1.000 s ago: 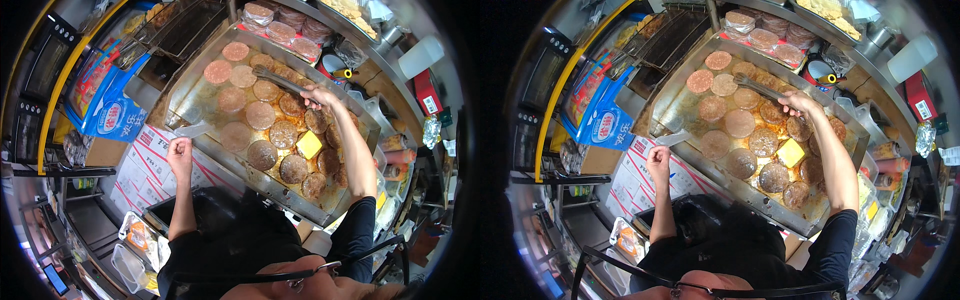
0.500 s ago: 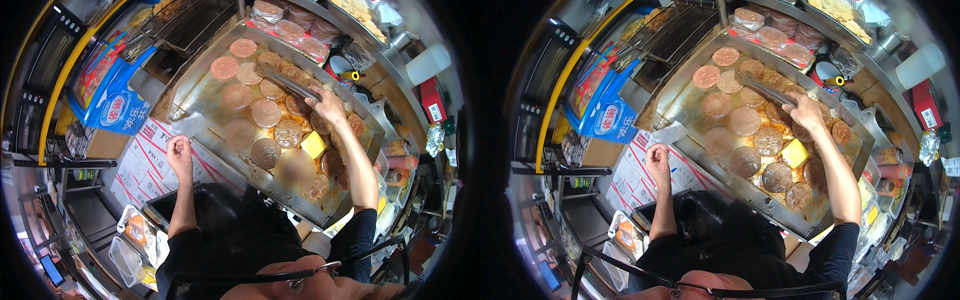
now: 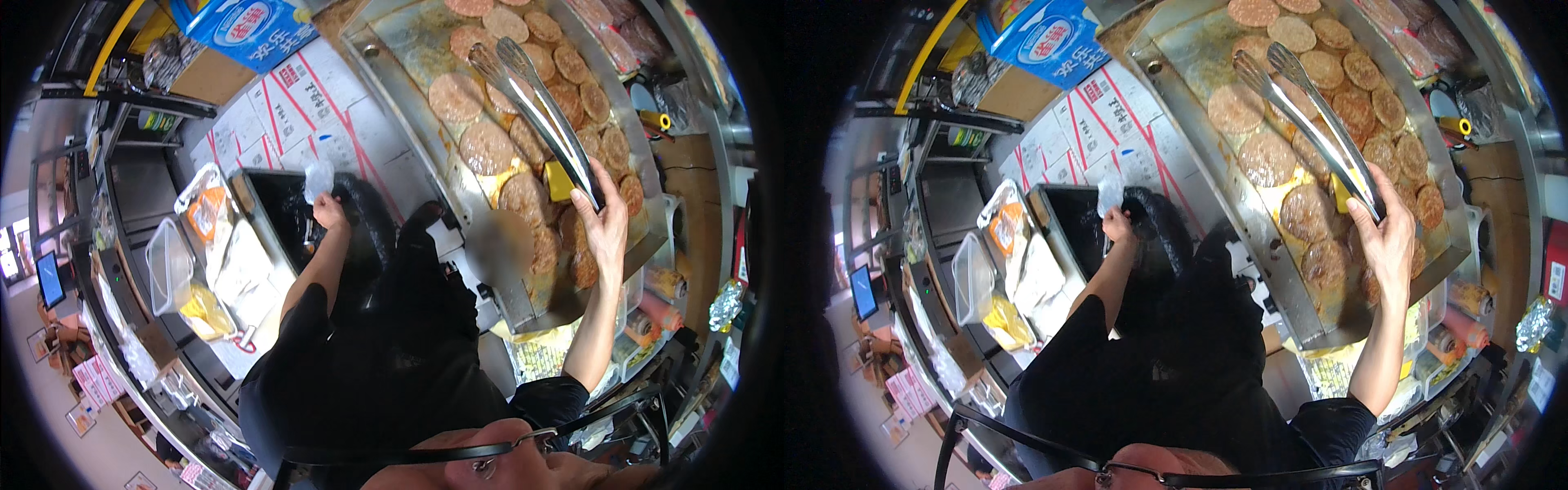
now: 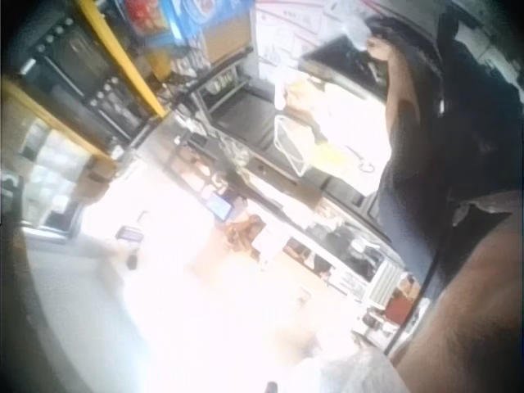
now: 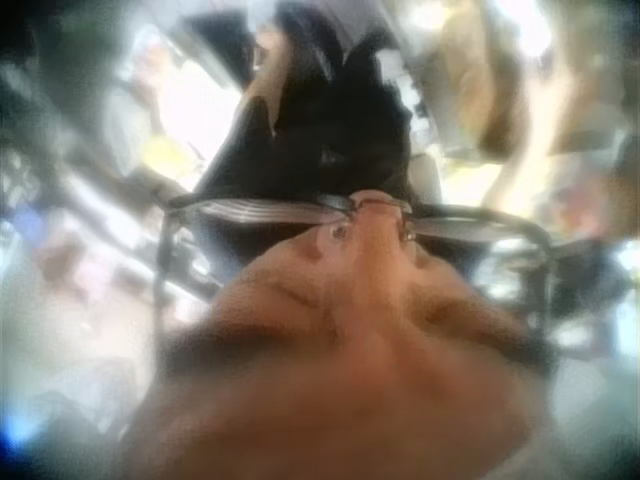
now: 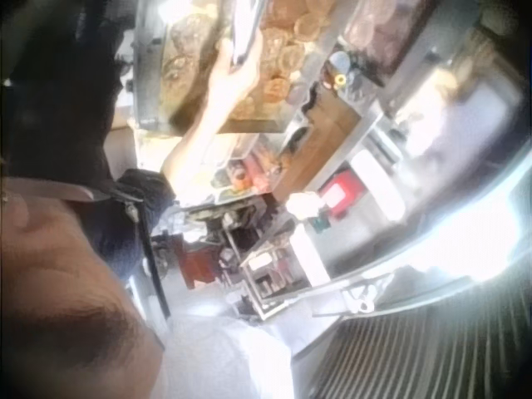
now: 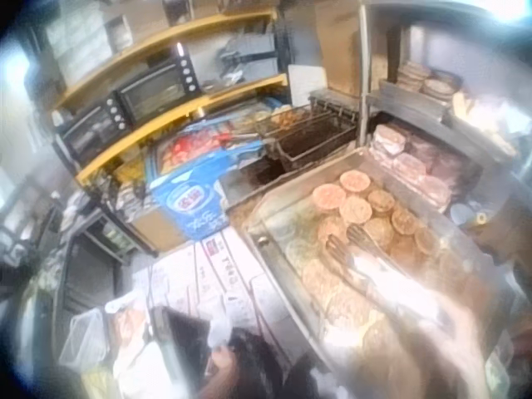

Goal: The person assembles burritos by placing tortillas on foil, adding shredded lettuce and cooked meat patties, then rolling them. The person also flips and arranges multiple meat patties on a flat-top grill using tongs and a yellow spatula.

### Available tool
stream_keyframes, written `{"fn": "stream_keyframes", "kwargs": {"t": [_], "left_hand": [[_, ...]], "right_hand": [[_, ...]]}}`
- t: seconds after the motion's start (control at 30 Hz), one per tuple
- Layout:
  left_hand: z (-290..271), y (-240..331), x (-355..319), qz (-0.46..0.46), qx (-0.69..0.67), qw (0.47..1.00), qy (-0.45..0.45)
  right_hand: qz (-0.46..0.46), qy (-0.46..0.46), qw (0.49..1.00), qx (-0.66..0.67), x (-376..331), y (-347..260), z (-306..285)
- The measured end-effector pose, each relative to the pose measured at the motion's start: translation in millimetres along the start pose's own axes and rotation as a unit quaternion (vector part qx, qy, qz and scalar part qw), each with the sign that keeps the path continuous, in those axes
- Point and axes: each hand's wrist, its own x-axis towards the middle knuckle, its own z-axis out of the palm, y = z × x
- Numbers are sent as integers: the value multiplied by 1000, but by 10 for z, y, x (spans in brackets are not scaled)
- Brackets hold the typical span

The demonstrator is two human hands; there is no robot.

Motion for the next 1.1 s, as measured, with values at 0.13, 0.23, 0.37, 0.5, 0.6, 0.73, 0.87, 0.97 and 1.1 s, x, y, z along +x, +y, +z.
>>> {"fn": "stream_keyframes", "kwargs": {"t": [0.13,0.23,0.37,0.5,0.6,0.73,0.87,0.97,1.1], "left_hand": [[-280,-1002,-249,-17,244,969,-34],[-725,-2230,543,-50,-87,972,-214],[-256,-1003,-338,157,148,976,-16],[249,1179,-1233,333,-162,894,-252],[726,2616,-1919,395,-215,807,-382],[1961,3907,-2088,408,-157,766,-471],[2978,4879,-2476,371,-147,774,-491],[3543,5273,-2520,298,-182,804,-481],[3884,5660,-2459,239,-216,817,-479]], "right_hand": [[2,-6,999,-40,-646,-5,-95],[-16,14,1000,12,-1076,296,-145],[83,23,996,29,-1833,428,-263],[117,115,981,104,-2357,560,-197],[152,150,949,231,-2569,739,-4],[149,206,926,280,-2619,745,229],[203,240,903,292,-2574,763,432],[230,241,908,253,-2337,597,468],[239,244,916,210,-2076,367,469]]}}
